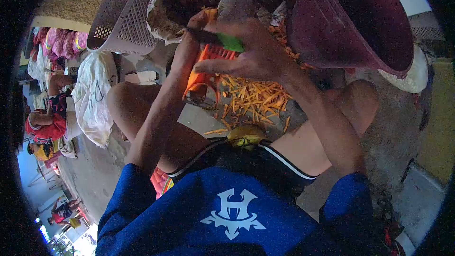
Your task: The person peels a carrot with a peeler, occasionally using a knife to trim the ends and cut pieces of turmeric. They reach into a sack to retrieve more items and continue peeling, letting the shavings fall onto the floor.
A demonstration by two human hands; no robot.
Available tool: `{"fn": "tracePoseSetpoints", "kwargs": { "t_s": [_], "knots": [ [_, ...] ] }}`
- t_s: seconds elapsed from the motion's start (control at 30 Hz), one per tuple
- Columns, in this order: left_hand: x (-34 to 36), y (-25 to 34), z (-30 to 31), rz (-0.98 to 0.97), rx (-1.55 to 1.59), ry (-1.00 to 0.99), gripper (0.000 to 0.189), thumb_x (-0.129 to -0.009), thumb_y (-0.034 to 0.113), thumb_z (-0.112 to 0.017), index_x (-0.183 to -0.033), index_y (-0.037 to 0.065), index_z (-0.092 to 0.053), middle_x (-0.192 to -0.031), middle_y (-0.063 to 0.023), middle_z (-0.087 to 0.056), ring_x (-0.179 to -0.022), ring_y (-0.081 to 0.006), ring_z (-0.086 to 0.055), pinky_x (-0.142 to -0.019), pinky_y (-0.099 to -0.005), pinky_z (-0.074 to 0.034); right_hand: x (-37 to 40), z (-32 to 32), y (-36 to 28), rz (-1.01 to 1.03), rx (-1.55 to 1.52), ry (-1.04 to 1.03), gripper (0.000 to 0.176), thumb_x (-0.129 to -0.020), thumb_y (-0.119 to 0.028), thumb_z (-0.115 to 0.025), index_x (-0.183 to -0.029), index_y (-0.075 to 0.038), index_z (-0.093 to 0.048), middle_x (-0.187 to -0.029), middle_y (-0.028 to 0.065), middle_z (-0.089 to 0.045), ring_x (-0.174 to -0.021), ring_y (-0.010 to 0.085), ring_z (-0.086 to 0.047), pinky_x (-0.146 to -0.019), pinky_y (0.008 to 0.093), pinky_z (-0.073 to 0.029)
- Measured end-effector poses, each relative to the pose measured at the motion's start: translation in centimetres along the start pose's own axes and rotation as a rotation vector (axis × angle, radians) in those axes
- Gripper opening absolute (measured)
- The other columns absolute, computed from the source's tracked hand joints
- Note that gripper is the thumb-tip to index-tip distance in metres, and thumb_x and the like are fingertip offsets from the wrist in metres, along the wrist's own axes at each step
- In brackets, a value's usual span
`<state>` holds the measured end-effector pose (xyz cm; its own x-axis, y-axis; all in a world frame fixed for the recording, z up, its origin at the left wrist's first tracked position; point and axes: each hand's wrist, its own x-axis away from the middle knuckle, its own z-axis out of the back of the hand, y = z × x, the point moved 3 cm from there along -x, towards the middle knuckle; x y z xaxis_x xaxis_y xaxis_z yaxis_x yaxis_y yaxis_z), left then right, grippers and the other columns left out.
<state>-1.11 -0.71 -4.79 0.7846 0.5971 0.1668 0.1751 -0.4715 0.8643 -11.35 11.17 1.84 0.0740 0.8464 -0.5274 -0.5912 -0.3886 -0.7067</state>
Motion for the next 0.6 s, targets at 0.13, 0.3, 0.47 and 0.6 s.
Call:
{"fn": "tracePoseSetpoints", "kwargs": {
  "t_s": [0.13, 0.3, 0.47, 0.6],
  "knots": [
    [1.1, 1.0, -1.1, 0.013, -0.119, 0.087, 0.038, -0.106, 0.038, -0.05, -0.135, 0.013, -0.049, -0.12, -0.0073, -0.059, -0.107, -0.0159, -0.062, -0.09, -0.0295, -0.052, -0.3, 0.5, 0.2, -0.058, 0.053, -0.069, 0.046, -0.078, -0.041, -0.085, -0.109, -0.01, -0.071, -0.088, 0.0096, -0.072, -0.078, 0.0186, -0.07, -0.071, 0.0346, -0.054],
    [0.8, -1.0, 0.2, 0.218, 0.128, -0.006, 0.037, -0.106, 0.038, -0.049, -0.134, 0.014, -0.05, -0.109, -0.004, -0.06, -0.091, -0.0137, -0.064, -0.074, -0.0279, -0.055, -0.7, 2.8, 5.7, -0.242, 0.012, 0.075, 0.034, -0.083, -0.031, -0.083, -0.105, -0.009, -0.068, -0.089, 0.0042, -0.071, -0.08, 0.0114, -0.067, -0.073, 0.0287, -0.054],
    [1.9, 0.3, -0.8, 0.343, -0.108, 0.04, 0.034, -0.107, 0.036, -0.048, -0.133, 0.014, -0.051, -0.101, -0.0005, -0.06, -0.08, -0.012, -0.061, -0.067, -0.0278, -0.054, -0.9, 8.0, 9.8, -0.217, 0.359, 0.401, 0.033, -0.084, -0.032, -0.082, -0.104, -0.009, -0.068, -0.091, 0.0022, -0.07, -0.083, 0.0103, -0.067, -0.078, 0.0275, -0.054],
    [0.3, -1.4, -0.2, 0.119, -0.019, 0.039, 0.055, -0.101, 0.052, -0.053, -0.135, 0.009, -0.053, -0.109, -0.0075, -0.064, -0.092, -0.0153, -0.065, -0.079, -0.0305, -0.056, -0.4, 2.3, 2.8, -0.346, -0.089, -0.028, 0.034, -0.084, -0.032, -0.083, -0.104, -0.009, -0.067, -0.091, 0.0017, -0.07, -0.084, 0.0115, -0.068, -0.079, 0.0289, -0.055]
  ]
}}
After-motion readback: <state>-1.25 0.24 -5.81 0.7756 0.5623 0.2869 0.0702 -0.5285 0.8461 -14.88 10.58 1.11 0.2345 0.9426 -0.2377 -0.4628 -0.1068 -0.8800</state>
